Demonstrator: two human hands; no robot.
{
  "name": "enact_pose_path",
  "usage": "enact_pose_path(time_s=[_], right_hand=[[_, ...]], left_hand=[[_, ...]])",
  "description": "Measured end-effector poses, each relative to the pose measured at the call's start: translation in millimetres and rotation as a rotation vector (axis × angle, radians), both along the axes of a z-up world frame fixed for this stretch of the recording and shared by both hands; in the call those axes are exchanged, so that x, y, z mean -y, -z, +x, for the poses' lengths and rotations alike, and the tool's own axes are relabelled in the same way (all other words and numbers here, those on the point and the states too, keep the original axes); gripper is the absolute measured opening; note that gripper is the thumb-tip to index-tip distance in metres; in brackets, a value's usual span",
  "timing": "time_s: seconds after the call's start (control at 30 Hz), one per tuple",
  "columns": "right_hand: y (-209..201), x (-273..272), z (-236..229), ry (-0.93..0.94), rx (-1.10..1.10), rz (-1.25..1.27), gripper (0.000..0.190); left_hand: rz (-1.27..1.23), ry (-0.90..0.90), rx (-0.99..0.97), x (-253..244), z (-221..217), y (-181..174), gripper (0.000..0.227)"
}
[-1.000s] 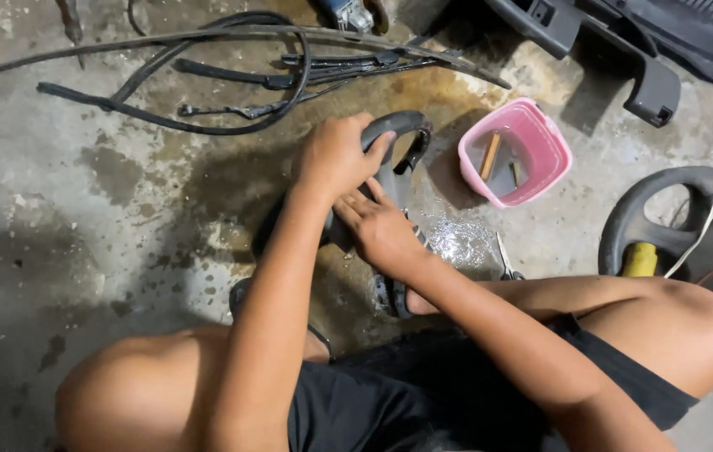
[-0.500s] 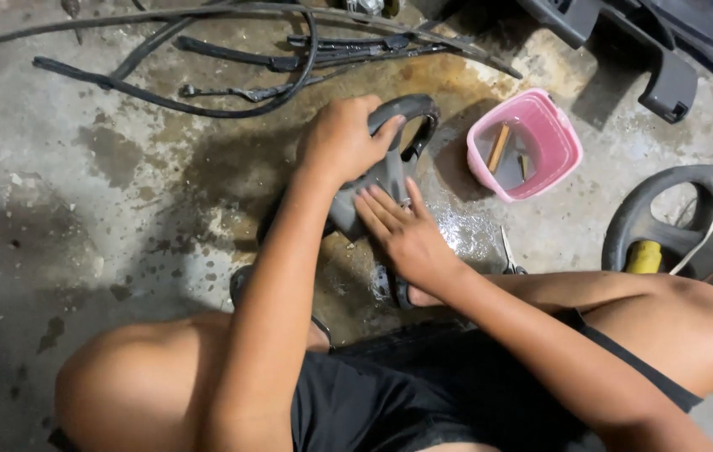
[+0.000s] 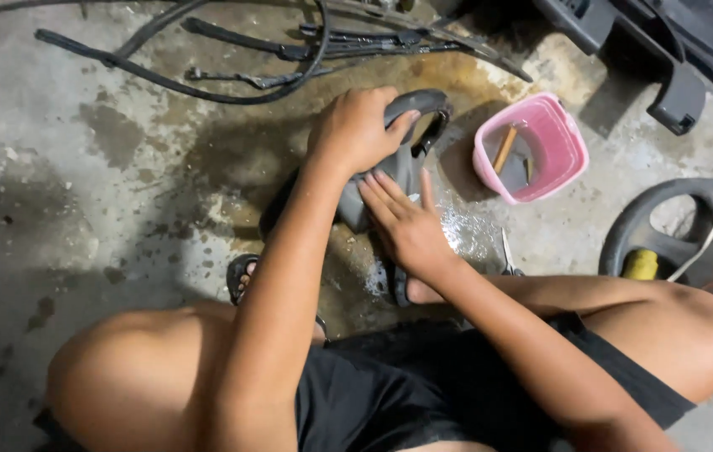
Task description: Wet sanding a steering wheel center component using sandpaper and a bucket of water on a garage floor.
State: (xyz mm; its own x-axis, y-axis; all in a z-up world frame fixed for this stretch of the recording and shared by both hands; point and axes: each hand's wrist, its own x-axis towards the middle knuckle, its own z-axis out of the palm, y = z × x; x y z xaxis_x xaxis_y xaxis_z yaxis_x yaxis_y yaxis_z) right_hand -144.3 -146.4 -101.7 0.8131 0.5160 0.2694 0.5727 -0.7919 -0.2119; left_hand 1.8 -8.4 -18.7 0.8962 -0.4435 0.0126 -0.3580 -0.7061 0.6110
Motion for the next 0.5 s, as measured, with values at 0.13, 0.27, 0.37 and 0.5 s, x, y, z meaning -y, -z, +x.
enact_pose_path(time_s=[0.13,0.27,0.37,0.5], right_hand=[[-17.1,-13.1,0.8,0.009,-0.077,0.064,0.048],[-11.8,0.9,-12.0,0.023,-0.094,0.157,0.047],[-3.2,-10.8,0.2,0.097,-0.071,0.211,0.044],[-19.8,-22.5,5.2,0.093,-0.163,0.303,0.042]], left_hand=[[-0.037,0.021,0.057,-6.9,1.7,13.4,0.031],[-0.055,0.009,0.06,0.4,2.9,-1.3,0.031],[-0.028,-0.032,0.063,6.1,-7.2,3.3,0.032],[-0.029,-0.053,0.072,-5.0,2.7,6.8,0.037]])
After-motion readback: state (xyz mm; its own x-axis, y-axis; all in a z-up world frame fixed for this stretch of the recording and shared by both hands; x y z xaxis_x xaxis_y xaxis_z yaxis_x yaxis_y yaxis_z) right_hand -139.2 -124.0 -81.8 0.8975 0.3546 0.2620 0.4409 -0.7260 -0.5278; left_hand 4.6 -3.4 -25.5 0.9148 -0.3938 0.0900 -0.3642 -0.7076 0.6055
